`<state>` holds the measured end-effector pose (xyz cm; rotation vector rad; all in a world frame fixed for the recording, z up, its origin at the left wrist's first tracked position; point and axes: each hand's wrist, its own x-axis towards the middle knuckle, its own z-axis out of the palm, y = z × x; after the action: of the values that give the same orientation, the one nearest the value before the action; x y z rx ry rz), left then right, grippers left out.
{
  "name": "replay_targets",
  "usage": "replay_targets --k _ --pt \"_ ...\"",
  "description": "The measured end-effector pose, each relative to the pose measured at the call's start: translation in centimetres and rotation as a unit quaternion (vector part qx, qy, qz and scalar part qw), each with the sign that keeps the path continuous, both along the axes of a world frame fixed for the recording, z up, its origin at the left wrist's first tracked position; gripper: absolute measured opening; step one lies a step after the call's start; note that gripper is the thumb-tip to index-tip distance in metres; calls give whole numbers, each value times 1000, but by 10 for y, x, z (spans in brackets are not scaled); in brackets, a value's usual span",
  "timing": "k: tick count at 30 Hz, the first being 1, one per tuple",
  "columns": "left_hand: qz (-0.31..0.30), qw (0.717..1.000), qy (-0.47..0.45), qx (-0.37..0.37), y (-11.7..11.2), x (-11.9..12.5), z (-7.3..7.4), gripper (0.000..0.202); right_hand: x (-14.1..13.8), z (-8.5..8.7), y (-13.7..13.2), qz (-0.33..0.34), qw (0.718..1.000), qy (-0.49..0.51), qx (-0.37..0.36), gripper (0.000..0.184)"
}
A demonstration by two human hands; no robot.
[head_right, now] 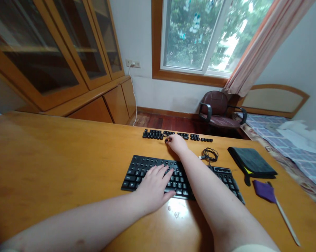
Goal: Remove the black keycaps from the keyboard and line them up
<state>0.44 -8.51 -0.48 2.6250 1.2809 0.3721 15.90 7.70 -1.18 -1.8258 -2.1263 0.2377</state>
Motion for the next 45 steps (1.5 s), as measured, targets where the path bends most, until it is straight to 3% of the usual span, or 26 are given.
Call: replay_targets --k 8,23,45 --pt "2 1000 -13 2 -1 -1 -1 64 -5 0 17 -20 999 -17 -24 19" --pt "5 1000 -4 -4 -1 0 1 64 -7 -6 18 -22 1000 2 -6 23" --pt "9 1000 0 -6 -2 -1 3 64 -13 -1 13 -23 1000 13 -10 23"
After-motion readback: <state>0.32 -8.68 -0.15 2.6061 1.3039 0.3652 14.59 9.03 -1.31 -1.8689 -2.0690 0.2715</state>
